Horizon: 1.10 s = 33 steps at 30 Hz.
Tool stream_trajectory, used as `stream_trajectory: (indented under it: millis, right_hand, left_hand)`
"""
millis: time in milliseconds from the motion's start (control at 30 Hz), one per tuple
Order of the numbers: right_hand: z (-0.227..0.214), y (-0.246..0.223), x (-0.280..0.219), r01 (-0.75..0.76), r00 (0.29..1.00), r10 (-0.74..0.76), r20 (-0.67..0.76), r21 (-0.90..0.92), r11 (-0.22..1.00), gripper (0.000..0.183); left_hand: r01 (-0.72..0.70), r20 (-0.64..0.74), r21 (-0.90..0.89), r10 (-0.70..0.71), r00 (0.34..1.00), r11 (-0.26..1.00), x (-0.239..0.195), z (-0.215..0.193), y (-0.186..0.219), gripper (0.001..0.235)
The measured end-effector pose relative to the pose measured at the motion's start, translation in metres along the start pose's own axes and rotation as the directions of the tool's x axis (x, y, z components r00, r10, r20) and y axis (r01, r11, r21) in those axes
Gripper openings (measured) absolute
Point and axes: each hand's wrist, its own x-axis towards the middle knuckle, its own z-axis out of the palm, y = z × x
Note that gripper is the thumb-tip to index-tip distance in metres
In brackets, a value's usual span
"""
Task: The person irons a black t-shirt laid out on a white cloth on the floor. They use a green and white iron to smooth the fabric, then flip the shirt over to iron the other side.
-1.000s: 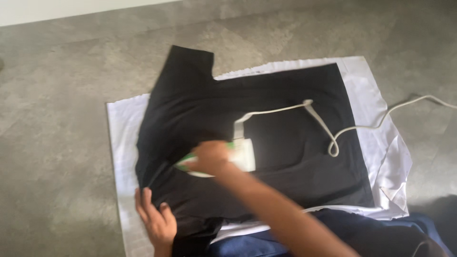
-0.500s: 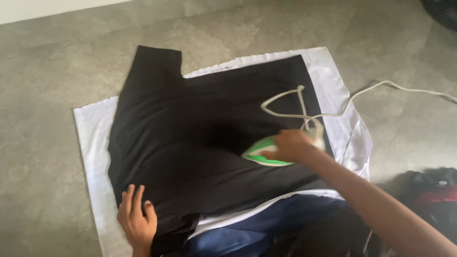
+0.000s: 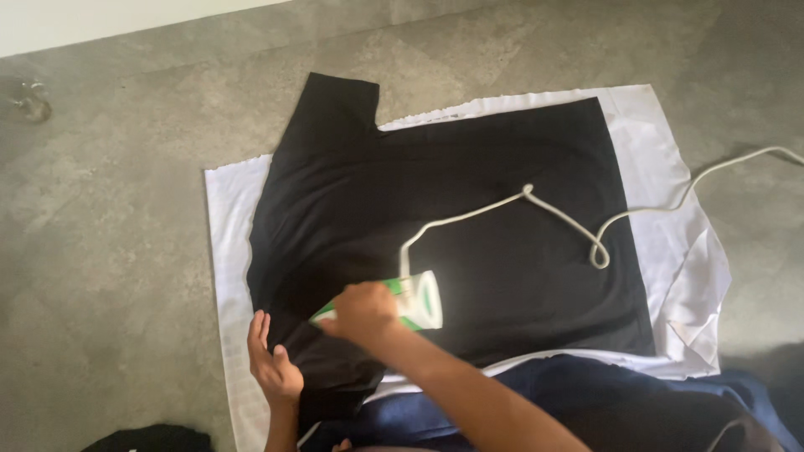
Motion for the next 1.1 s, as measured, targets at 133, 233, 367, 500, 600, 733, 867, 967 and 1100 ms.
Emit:
stream_trajectory:
  millis: [133, 233, 367, 500, 600, 733, 867, 967, 1100]
  right_hand:
    - [0.004, 0.008, -0.001, 0.035, 0.998, -0.034, 0.057, -0.019, 0.999, 0.062]
    - [0.023, 0.071, -0.018, -0.061, 0.998, 0.061, -0.003, -0.023, 0.998, 0.066]
    - [0.037, 0.191, -0.075, -0.225, 0.974, 0.226, -0.009, -0.142, 0.964, 0.086]
    - [0.008, 0.264, -0.145, -0.314, 0.913, 0.367, 0.18, -0.266, 0.911, 0.081]
    - [0.002, 0.264, -0.159, -0.382, 0.889, 0.428, 0.163, -0.248, 0.89, 0.076]
    - [0.018, 0.205, -0.12, -0.231, 0.947, 0.284, 0.147, -0.3, 0.925, 0.081]
    - [0.027, 0.1, -0.063, -0.041, 0.997, 0.057, 0.047, -0.282, 0.958, 0.078]
    - [0.029, 0.036, -0.024, 0.066, 0.998, -0.069, -0.005, -0.227, 0.972, 0.07]
    - [0.037, 0.007, 0.001, 0.146, 0.983, -0.165, -0.085, -0.199, 0.969, 0.068]
  left_hand:
    - [0.098, 0.031, 0.022, -0.098, 0.995, 0.995, -0.001, -0.002, -0.001, 0.081]
    - [0.077, 0.049, 0.097, -0.082, 0.995, 0.992, -0.002, -0.002, -0.002, 0.072]
    - [0.022, 0.095, 0.143, -0.036, 0.995, 0.99, -0.003, 0.0, -0.011, 0.062]
    - [-0.031, 0.155, 0.223, -0.004, 0.988, 0.974, -0.004, 0.003, -0.02, 0.065]
    - [-0.065, 0.103, 0.189, 0.046, 0.994, 0.98, -0.004, 0.007, -0.022, 0.067]
    - [-0.007, 0.03, 0.172, 0.002, 1.0, 0.985, -0.011, 0.007, -0.023, 0.058]
    - [0.058, -0.127, -0.048, -0.063, 0.99, 0.997, -0.008, 0.005, -0.018, 0.064]
    - [0.117, -0.121, -0.092, -0.127, 0.984, 0.989, -0.009, 0.004, -0.025, 0.069]
    - [0.152, -0.09, -0.096, -0.16, 0.983, 0.984, -0.007, 0.0, -0.018, 0.071]
